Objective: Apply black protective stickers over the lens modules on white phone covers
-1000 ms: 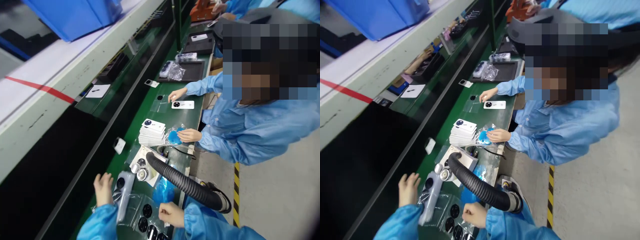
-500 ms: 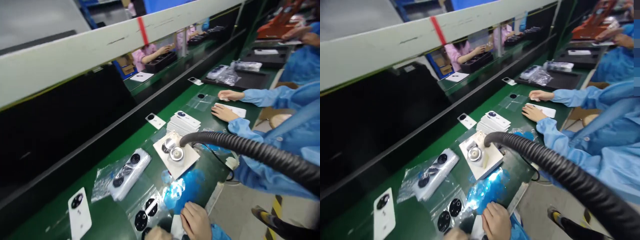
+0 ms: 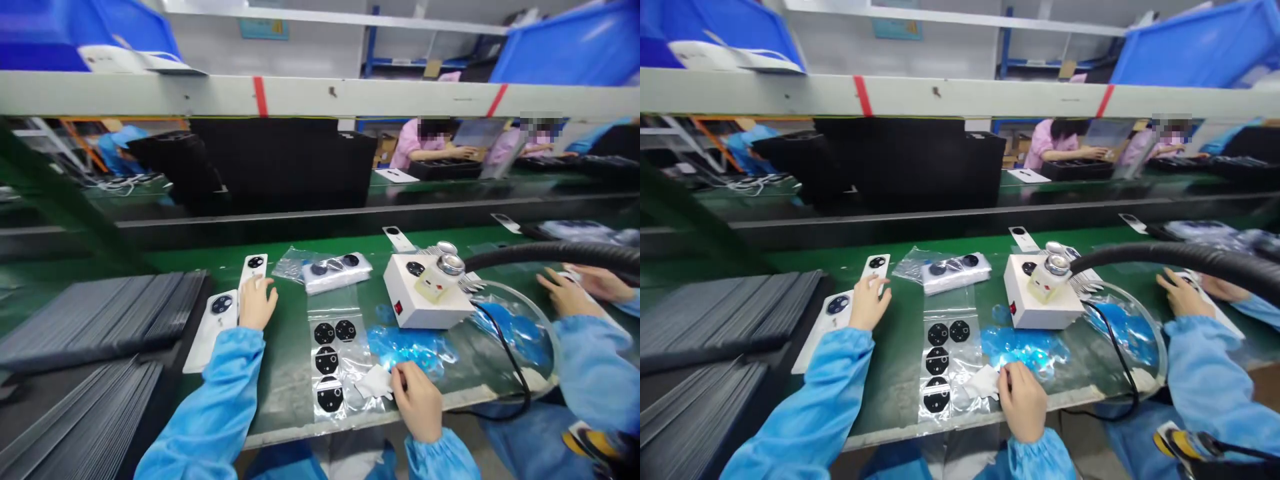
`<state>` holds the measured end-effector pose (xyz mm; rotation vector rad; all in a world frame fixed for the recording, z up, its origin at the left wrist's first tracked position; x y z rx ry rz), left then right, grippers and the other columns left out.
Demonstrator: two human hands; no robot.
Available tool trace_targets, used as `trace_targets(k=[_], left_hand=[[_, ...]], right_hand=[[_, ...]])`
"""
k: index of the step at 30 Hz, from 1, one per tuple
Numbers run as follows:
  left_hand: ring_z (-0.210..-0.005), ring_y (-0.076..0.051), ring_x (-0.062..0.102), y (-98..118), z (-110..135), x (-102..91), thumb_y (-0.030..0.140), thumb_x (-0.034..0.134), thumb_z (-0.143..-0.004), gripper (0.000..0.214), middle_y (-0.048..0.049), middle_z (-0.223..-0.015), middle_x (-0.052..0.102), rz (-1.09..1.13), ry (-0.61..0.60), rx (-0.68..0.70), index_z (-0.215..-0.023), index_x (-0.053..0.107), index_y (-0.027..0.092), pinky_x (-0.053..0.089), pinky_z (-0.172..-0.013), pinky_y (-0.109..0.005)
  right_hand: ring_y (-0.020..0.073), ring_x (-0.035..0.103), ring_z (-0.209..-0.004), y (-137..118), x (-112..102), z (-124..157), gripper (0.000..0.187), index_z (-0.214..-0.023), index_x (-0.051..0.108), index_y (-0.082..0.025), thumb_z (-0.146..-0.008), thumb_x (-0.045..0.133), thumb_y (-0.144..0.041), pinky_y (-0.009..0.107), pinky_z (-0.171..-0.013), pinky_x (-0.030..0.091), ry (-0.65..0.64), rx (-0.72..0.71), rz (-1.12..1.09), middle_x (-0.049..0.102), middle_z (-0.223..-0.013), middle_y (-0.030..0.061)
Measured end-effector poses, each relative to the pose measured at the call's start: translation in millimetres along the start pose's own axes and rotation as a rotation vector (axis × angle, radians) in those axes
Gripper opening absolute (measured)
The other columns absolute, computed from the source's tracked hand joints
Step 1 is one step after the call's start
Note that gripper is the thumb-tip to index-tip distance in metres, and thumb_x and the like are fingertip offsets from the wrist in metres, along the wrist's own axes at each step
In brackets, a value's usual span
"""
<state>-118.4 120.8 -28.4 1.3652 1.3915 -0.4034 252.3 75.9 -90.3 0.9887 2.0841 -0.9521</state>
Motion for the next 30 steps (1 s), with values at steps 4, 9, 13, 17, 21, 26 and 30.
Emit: trace_targets(k=[4,9,13,17,21,26,30], left_hand=[[-0.107,-0.025,0.056,-32,-25,-3.4,0.031,0.056,-0.088,0.035,-0.0102,-0.124,0.054,-0.176,0.055,-0.221,-0.119,0.052,0.016,0.048,-0.088,-0.047],[-0.107,-0.025,0.056,-34,-51,9.1,0.032,0.055,-0.088,0.036,-0.0104,-0.124,0.054,-0.265,-0.007,-0.29,-0.12,0.052,0.016,0.048,-0.088,-0.047],[-0.108,-0.025,0.055,-34,-47,11.3,0.033,0.055,-0.088,0.037,-0.0105,-0.125,0.053,-0.296,-0.077,-0.259,-0.121,0.051,0.017,0.048,-0.089,-0.048],[-0.113,-0.027,0.052,-56,-18,-4.6,0.034,0.055,-0.088,0.04,-0.011,-0.13,0.05,-0.361,-0.09,-0.305,-0.123,0.05,0.017,0.045,-0.092,-0.051],[-0.115,-0.028,0.051,-77,13,-15.3,0.033,0.056,-0.087,0.039,-0.011,-0.131,0.049,-0.413,-0.099,-0.368,-0.122,0.051,0.017,0.043,-0.094,-0.052],[-0.113,-0.027,0.052,-80,22,-10.6,0.032,0.056,-0.087,0.037,-0.0105,-0.129,0.05,-0.328,-0.165,-0.343,-0.121,0.052,0.018,0.045,-0.093,-0.051],[-0.109,-0.025,0.055,-82,20,-21.8,0.031,0.056,-0.087,0.035,-0.01,-0.126,0.053,-0.23,-0.159,-0.355,-0.119,0.053,0.017,0.047,-0.09,-0.049]], right_hand=[[0.0136,0.05,-0.055,3,1,1,0.031,-0.069,0.052,-0.02,-0.092,0.037,-0.033,0.025,-0.057,0.035,0.002,0.007,0.021,0.053,-0.059,0.0005],[0.0144,0.051,-0.054,3,1,1,0.037,-0.069,0.052,-0.02,-0.093,0.033,-0.04,0.026,-0.057,0.037,-0.006,0.066,0.039,0.053,-0.059,0.0007],[0.0143,0.051,-0.053,3,-1,1,0.04,-0.069,0.052,-0.02,-0.093,0.031,-0.045,0.027,-0.056,0.037,-0.034,0.12,0.049,0.053,-0.06,0.0012],[0.0149,0.052,-0.056,6,0,1,0.039,-0.072,0.053,-0.019,-0.092,0.033,-0.046,0.027,-0.058,0.037,-0.062,0.16,0.044,0.054,-0.061,0.0017],[0.0153,0.051,-0.057,10,1,2,0.038,-0.071,0.053,-0.018,-0.091,0.035,-0.045,0.027,-0.058,0.036,-0.062,0.177,0.035,0.054,-0.061,0.0016],[0.0134,0.051,-0.056,12,2,0,0.037,-0.069,0.054,-0.018,-0.09,0.038,-0.043,0.026,-0.057,0.037,-0.075,0.125,0.008,0.054,-0.059,0.001],[0.0102,0.049,-0.056,12,3,1,0.036,-0.071,0.054,-0.016,-0.091,0.041,-0.043,0.025,-0.058,0.04,-0.08,0.11,-0.041,0.05,-0.06,-0.0025]])
Point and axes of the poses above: each hand's wrist, its own z-axis away from the middle knuckle, its own x-axis out of the palm, y = z × x, the point moved 7 cm from there along -z, towards the middle knuckle
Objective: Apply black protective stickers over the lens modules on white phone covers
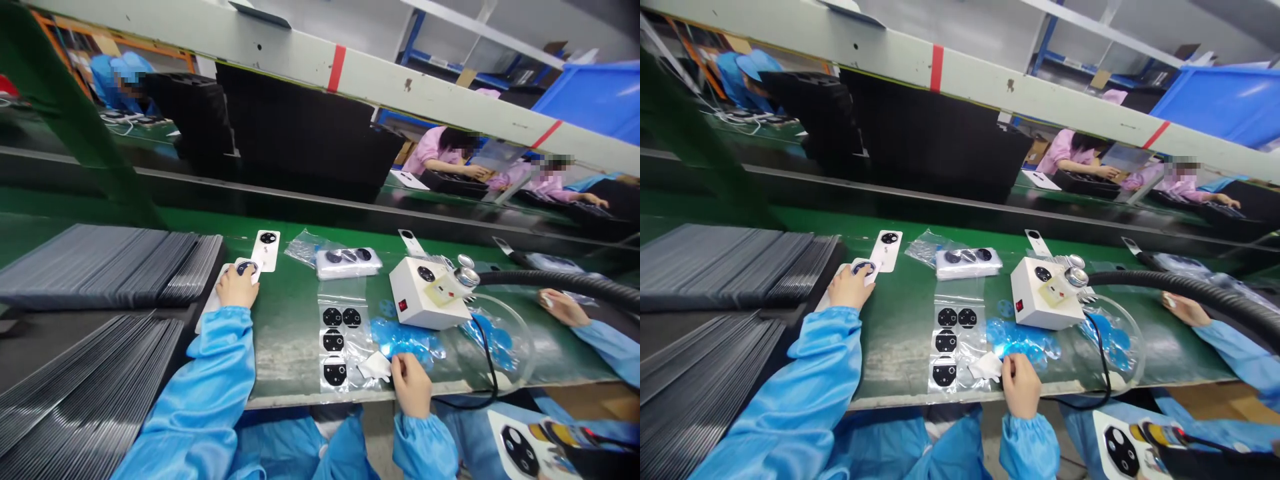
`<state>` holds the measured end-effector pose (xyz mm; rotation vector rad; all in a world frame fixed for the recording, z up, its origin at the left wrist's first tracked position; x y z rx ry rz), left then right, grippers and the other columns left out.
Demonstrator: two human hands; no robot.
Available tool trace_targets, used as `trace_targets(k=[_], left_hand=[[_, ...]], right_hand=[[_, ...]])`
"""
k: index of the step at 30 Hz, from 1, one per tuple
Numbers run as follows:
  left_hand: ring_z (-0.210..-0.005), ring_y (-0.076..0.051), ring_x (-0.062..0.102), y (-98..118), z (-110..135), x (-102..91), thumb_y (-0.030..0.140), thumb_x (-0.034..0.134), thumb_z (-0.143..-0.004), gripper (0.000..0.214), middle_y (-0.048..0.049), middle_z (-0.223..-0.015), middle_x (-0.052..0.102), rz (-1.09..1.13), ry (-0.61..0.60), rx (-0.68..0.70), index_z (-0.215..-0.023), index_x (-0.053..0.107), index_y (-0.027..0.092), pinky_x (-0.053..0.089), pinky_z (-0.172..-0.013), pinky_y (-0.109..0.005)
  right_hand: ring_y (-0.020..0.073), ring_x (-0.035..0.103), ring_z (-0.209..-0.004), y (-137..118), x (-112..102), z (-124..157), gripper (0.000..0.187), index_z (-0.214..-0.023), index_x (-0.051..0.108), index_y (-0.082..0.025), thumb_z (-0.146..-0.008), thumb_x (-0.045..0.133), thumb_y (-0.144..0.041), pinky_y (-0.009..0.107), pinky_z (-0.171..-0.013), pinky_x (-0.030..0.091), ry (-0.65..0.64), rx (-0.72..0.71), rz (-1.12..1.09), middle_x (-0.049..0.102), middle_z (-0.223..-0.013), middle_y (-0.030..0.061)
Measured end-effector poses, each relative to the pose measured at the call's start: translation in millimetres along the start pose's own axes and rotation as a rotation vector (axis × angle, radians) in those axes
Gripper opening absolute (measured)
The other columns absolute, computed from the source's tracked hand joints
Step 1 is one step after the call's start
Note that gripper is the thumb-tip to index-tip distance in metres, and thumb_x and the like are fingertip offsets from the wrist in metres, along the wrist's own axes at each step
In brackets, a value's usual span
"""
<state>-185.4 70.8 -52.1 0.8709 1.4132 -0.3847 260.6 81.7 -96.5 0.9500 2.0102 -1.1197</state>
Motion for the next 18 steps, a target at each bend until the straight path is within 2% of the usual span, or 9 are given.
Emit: trace_targets(k=[3,5,7,8,10,11,13,15,18], left_hand=[[-0.117,-0.029,0.048,1,2,-16.3,0.031,0.058,-0.086,0.039,-0.0104,-0.133,0.046,0.114,0.062,0.019,-0.122,0.051,0.018,0.041,-0.095,-0.054],[-0.127,-0.034,0.037,13,8,-27.4,0.03,0.059,-0.084,0.049,-0.0122,-0.142,0.035,0.239,0.125,0.069,-0.129,0.044,0.019,0.033,-0.1,-0.059],[-0.132,-0.036,0.028,39,20,-34.8,0.028,0.059,-0.081,0.062,-0.0162,-0.144,0.028,0.404,0.147,0.185,-0.135,0.033,0.016,0.027,-0.105,-0.058],[-0.132,-0.034,0.03,59,30,-36.9,0.027,0.06,-0.078,0.066,-0.0173,-0.141,0.031,0.492,0.133,0.272,-0.136,0.031,0.015,0.028,-0.107,-0.054],[-0.123,-0.03,0.043,107,57,-38.0,0.026,0.063,-0.07,0.072,-0.0132,-0.132,0.043,0.653,0.038,0.481,-0.135,0.032,0.019,0.037,-0.104,-0.047],[-0.123,-0.03,0.044,130,73,-38.7,0.025,0.065,-0.067,0.074,-0.0128,-0.131,0.044,0.715,-0.011,0.581,-0.134,0.034,0.019,0.037,-0.104,-0.047],[-0.127,-0.031,0.038,170,105,-41.9,0.025,0.067,-0.062,0.077,-0.0129,-0.134,0.041,0.82,-0.094,0.747,-0.132,0.037,0.02,0.032,-0.108,-0.048],[-0.129,-0.034,0.035,194,128,-44.7,0.025,0.07,-0.062,0.079,-0.0138,-0.137,0.039,0.907,-0.189,0.828,-0.133,0.037,0.021,0.031,-0.107,-0.051],[-0.124,-0.035,0.042,203,136,-48.8,0.032,0.072,-0.067,0.09,-0.0167,-0.139,0.035,1.048,-0.348,0.8,-0.14,0.021,0.024,0.042,-0.097,-0.051]], right_hand=[[0.0088,0.047,-0.057,1,0,1,0.036,-0.071,0.053,-0.015,-0.09,0.045,-0.046,0.025,-0.058,0.041,-0.009,0.027,-0.056,0.048,-0.062,-0.0044],[0.009,0.046,-0.056,-3,-3,-1,0.035,-0.068,0.052,-0.016,-0.088,0.048,-0.044,0.025,-0.058,0.04,-0.02,0.055,-0.109,0.047,-0.061,-0.0042],[0.0095,0.044,-0.054,-12,-8,-8,0.033,-0.064,0.052,-0.017,-0.087,0.049,-0.04,0.025,-0.055,0.037,-0.034,0.079,-0.182,0.047,-0.058,-0.0034],[0.0097,0.043,-0.052,-20,-12,-15,0.031,-0.063,0.052,-0.017,-0.086,0.05,-0.038,0.025,-0.054,0.036,-0.042,0.086,-0.23,0.047,-0.056,-0.0029],[0.0104,0.045,-0.052,-41,-20,-32,0.026,-0.067,0.054,-0.018,-0.086,0.051,-0.035,0.025,-0.054,0.038,-0.055,0.09,-0.347,0.05,-0.058,-0.0015],[0.0116,0.05,-0.057,-53,-25,-42,0.022,-0.075,0.056,-0.019,-0.087,0.048,-0.036,0.025,-0.056,0.041,-0.053,0.091,-0.416,0.054,-0.064,0.0001],[0.015,0.059,-0.071,-77,-37,-64,0.027,-0.103,0.052,-0.019,-0.089,0.044,-0.04,0.026,-0.062,0.048,-0.04,0.086,-0.569,0.062,-0.083,0.0046],[0.0156,0.062,-0.074,-97,-48,-82,0.034,-0.108,0.048,-0.019,-0.088,0.044,-0.046,0.026,-0.061,0.05,-0.023,0.067,-0.697,0.063,-0.089,0.0058],[0.0132,0.061,-0.065,-110,-61,-96,0.023,-0.093,0.05,-0.02,-0.091,0.043,-0.042,0.023,-0.056,0.05,0.006,0.087,-0.801,0.063,-0.076,0.0023]])
Point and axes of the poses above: each hand's wrist, its own z-axis away from the middle knuckle, its own x-axis out of the palm, y = z × x, the point moved 7 cm from there along -z, towards the middle knuckle
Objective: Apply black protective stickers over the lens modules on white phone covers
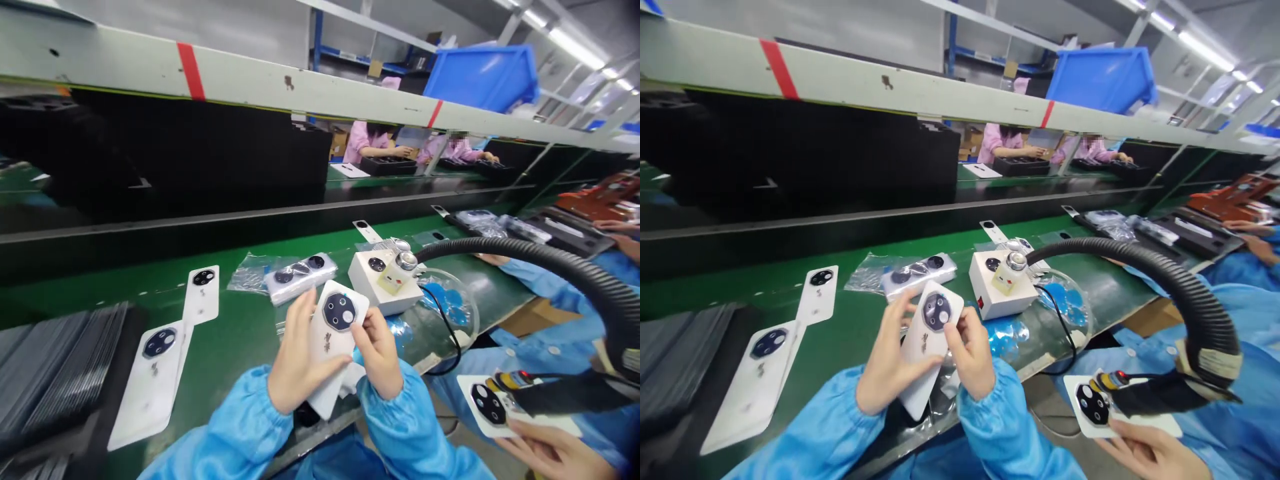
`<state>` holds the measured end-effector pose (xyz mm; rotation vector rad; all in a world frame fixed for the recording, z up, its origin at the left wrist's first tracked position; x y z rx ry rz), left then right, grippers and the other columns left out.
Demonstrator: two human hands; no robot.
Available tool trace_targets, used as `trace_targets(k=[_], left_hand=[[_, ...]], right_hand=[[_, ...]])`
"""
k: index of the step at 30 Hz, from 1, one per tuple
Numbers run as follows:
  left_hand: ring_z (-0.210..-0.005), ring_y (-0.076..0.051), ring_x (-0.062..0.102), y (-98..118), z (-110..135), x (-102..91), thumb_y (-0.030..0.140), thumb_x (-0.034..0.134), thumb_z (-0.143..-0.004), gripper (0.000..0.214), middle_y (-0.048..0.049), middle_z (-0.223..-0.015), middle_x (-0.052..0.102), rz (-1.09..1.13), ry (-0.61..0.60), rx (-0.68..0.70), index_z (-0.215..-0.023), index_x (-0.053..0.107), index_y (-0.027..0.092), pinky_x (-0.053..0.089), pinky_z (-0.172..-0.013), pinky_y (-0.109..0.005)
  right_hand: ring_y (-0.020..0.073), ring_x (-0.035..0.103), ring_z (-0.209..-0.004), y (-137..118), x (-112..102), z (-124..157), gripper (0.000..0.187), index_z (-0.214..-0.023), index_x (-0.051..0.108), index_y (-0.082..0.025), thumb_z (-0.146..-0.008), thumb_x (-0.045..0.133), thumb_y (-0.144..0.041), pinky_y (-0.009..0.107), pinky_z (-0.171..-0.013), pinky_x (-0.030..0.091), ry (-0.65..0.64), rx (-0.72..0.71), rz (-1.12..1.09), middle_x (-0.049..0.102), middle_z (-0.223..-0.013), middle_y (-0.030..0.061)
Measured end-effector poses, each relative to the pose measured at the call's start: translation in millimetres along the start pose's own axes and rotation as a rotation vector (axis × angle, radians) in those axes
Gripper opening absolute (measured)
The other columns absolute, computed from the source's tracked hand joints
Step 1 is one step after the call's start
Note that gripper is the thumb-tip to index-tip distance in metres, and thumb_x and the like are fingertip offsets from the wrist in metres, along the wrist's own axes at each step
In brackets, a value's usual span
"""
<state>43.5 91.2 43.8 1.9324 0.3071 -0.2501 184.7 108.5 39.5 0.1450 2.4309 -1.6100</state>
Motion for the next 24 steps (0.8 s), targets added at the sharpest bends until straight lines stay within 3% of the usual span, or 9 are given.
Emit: trace_targets(k=[2,4,6,8,10,13,17,21,24], left_hand=[[-0.105,-0.029,0.059,0,-2,-0.8,0.035,0.065,-0.076,0.082,-0.0157,-0.129,0.048,0.136,-0.089,-0.074,-0.14,0.016,0.024,0.054,-0.079,-0.041],[-0.082,-0.022,0.066,0,-3,0.8,0.033,0.057,-0.083,0.058,-0.0105,-0.108,0.062,0.238,-0.206,-0.149,-0.132,0.03,0.02,0.056,-0.064,-0.032],[-0.073,-0.019,0.066,1,-2,3.5,0.031,0.054,-0.085,0.039,-0.0068,-0.094,0.067,0.286,-0.284,-0.205,-0.12,0.043,0.018,0.054,-0.06,-0.028],[-0.076,-0.019,0.066,2,-1,4.9,0.029,0.052,-0.087,0.034,-0.0061,-0.094,0.066,0.299,-0.302,-0.231,-0.118,0.045,0.018,0.053,-0.062,-0.028],[-0.079,-0.019,0.064,3,1,5.7,0.029,0.052,-0.087,0.034,-0.0051,-0.097,0.066,0.29,-0.304,-0.229,-0.119,0.044,0.02,0.052,-0.066,-0.029],[-0.081,-0.019,0.062,6,5,4.7,0.028,0.051,-0.087,0.033,-0.0041,-0.098,0.064,0.257,-0.302,-0.198,-0.119,0.045,0.021,0.05,-0.069,-0.028],[-0.075,-0.018,0.061,13,8,3.3,0.028,0.05,-0.087,0.031,-0.0031,-0.093,0.063,0.223,-0.316,-0.144,-0.118,0.046,0.021,0.048,-0.065,-0.027],[-0.09,-0.02,0.06,19,8,5.2,0.027,0.048,-0.087,0.03,-0.0033,-0.099,0.062,0.191,-0.337,-0.073,-0.116,0.046,0.021,0.048,-0.077,-0.029],[-0.09,-0.021,0.061,20,9,9.4,0.028,0.046,-0.088,0.029,-0.004,-0.094,0.062,0.131,-0.356,-0.039,-0.114,0.046,0.018,0.046,-0.077,-0.03]], right_hand=[[0.0114,0.057,-0.056,-5,0,-1,0.022,-0.086,0.05,-0.019,-0.091,0.043,-0.04,0.021,-0.049,0.047,-0.006,0.002,-0.035,0.06,-0.066,-0.0005],[0.0105,0.055,-0.052,-7,-1,1,0.02,-0.086,0.052,-0.019,-0.09,0.046,-0.037,0.02,-0.045,0.044,-0.022,-0.005,-0.043,0.058,-0.064,-0.0013],[0.0115,0.057,-0.059,-10,-6,4,0.015,-0.098,0.053,-0.02,-0.087,0.052,-0.031,0.022,-0.05,0.046,0.029,-0.027,-0.024,0.06,-0.073,0.0004],[0.0145,0.058,-0.075,-23,-15,6,0.03,-0.112,0.05,-0.022,-0.083,0.057,-0.022,0.027,-0.062,0.049,0.161,-0.142,0.111,0.059,-0.09,0.0041],[0.0183,0.054,-0.089,-45,-18,12,0.034,-0.112,0.053,-0.024,-0.08,0.059,-0.015,0.033,-0.074,0.049,0.257,-0.342,0.347,0.055,-0.101,0.0069],[0.0225,0.051,-0.097,-67,-8,19,0.027,-0.103,0.061,-0.023,-0.079,0.057,-0.01,0.041,-0.081,0.048,0.239,-0.574,0.633,0.055,-0.105,0.0087],[0.0245,0.05,-0.098,-76,-3,25,0.032,-0.109,0.06,-0.019,-0.079,0.055,-0.008,0.043,-0.079,0.047,0.229,-0.67,0.705,0.054,-0.109,0.0117],[0.0259,0.049,-0.099,-82,5,34,0.03,-0.107,0.061,-0.02,-0.08,0.053,-0.01,0.045,-0.079,0.046,0.149,-0.76,0.684,0.052,-0.111,0.0115],[0.0223,0.052,-0.094,-79,2,38,0.027,-0.104,0.061,-0.022,-0.079,0.056,-0.013,0.04,-0.075,0.048,0.121,-0.7,0.572,0.054,-0.105,0.0085]])
Point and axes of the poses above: each hand's wrist, its own z-axis away from the middle knuckle, its own x-axis out of the palm, y = z × x, the point moved 7 cm from there along -z, towards the middle knuckle
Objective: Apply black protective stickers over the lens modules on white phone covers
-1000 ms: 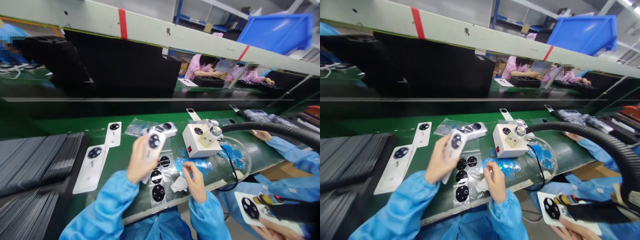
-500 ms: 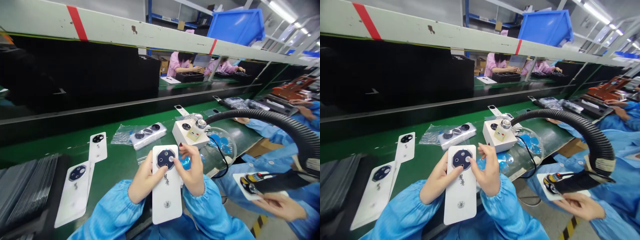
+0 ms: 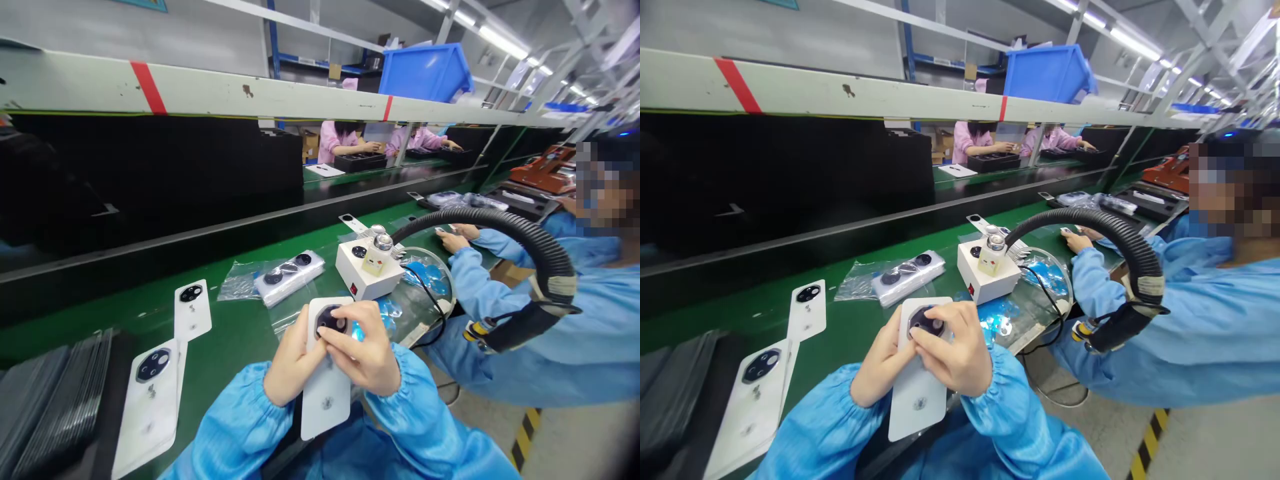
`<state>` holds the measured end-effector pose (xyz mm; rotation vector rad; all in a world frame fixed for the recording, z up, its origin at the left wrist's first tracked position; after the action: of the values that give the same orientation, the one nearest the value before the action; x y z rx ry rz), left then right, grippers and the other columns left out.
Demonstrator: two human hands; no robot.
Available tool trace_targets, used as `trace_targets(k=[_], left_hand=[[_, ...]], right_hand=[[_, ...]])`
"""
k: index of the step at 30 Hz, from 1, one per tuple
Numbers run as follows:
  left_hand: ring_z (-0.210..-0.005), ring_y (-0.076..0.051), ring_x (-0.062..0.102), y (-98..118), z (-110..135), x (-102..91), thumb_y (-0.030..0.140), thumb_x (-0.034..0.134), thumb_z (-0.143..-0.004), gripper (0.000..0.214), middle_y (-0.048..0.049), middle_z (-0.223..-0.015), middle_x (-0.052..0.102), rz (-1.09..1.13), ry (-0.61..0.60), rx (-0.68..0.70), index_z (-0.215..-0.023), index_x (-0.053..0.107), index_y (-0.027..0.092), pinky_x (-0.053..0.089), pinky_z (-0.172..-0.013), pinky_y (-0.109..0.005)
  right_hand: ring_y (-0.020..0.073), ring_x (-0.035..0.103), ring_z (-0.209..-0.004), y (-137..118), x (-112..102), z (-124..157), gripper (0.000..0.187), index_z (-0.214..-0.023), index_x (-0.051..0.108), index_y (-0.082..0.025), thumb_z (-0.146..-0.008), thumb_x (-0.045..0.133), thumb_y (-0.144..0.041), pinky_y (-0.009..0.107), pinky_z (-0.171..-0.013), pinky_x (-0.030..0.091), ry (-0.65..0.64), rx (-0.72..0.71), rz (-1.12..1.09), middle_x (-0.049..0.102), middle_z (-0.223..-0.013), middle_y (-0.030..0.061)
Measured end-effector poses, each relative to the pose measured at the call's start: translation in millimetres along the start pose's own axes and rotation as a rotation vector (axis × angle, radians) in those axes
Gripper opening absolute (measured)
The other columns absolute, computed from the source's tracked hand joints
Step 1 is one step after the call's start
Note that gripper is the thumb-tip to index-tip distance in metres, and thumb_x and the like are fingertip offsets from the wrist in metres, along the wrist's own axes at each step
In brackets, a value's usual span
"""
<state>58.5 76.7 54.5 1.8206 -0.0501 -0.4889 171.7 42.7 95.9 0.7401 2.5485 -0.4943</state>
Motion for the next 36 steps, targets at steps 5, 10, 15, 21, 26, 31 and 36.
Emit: trace_targets(k=[5,10,15,21,26,31,36], left_hand=[[-0.068,-0.018,0.061,-1,1,17.1,0.026,0.046,-0.086,0.024,-0.0025,-0.082,0.064,-0.126,-0.099,0.008,-0.108,0.049,0.018,0.043,-0.062,-0.027],[-0.057,-0.017,0.057,-2,4,30.7,0.025,0.046,-0.085,0.017,0.0019,-0.066,0.058,-0.216,-0.179,0.007,-0.1,0.048,0.019,0.039,-0.057,-0.027],[-0.054,-0.017,0.056,-3,6,38.4,0.025,0.046,-0.085,0.013,0.0036,-0.062,0.057,-0.236,-0.238,0.003,-0.097,0.047,0.02,0.038,-0.055,-0.026],[-0.06,-0.016,0.057,-14,20,47.6,0.026,0.05,-0.083,0.024,0.0007,-0.073,0.06,-0.194,-0.211,-0.087,-0.106,0.048,0.018,0.04,-0.057,-0.025],[-0.068,-0.016,0.058,-35,43,57.3,0.025,0.052,-0.082,0.026,-0.0002,-0.081,0.061,-0.075,-0.148,-0.18,-0.107,0.049,0.018,0.044,-0.062,-0.025],[-0.069,-0.015,0.057,-60,65,73.3,0.026,0.053,-0.083,0.029,-0.001,-0.083,0.061,0.054,-0.112,-0.251,-0.11,0.05,0.018,0.045,-0.063,-0.025],[-0.071,-0.016,0.057,-72,77,84.4,0.028,0.054,-0.083,0.028,-0.0021,-0.085,0.061,0.143,-0.113,-0.285,-0.109,0.052,0.017,0.046,-0.064,-0.024]], right_hand=[[0.0111,0.053,-0.07,28,-10,16,0.015,-0.095,0.056,-0.018,-0.082,0.055,-0.011,0.025,-0.06,0.05,0.097,0.3,-0.135,0.05,-0.087,0.0038],[0.0086,0.05,-0.061,37,-16,28,0.006,-0.081,0.055,-0.019,-0.082,0.056,-0.013,0.022,-0.053,0.047,0.067,0.334,-0.117,0.05,-0.081,0.0015],[0.0073,0.05,-0.057,36,-21,32,0.007,-0.077,0.054,-0.018,-0.083,0.054,-0.013,0.021,-0.051,0.046,0.033,0.294,-0.054,0.05,-0.078,0.0011],[0.0112,0.054,-0.062,26,-17,45,0.007,-0.079,0.052,-0.018,-0.082,0.052,-0.012,0.023,-0.053,0.046,0.008,0.153,0.07,0.054,-0.077,0.0034],[0.012,0.054,-0.062,17,-7,64,0.007,-0.079,0.051,-0.019,-0.082,0.051,-0.013,0.023,-0.053,0.045,-0.039,0.063,0.101,0.056,-0.075,0.0028],[0.0124,0.055,-0.063,12,-1,85,0.007,-0.079,0.05,-0.02,-0.082,0.05,-0.013,0.023,-0.053,0.046,-0.096,0.048,0.107,0.057,-0.074,0.0027],[0.0133,0.056,-0.063,10,-1,98,0.008,-0.08,0.049,-0.02,-0.081,0.052,-0.012,0.024,-0.055,0.046,-0.147,0.07,0.109,0.057,-0.072,0.0025]])
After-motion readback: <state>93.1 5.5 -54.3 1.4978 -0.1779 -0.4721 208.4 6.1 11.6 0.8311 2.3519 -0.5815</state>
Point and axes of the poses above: each hand's wrist, its own z-axis away from the middle knuckle, its own x-axis out of the palm, y = z × x, the point moved 7 cm from there along -z, towards the middle knuckle
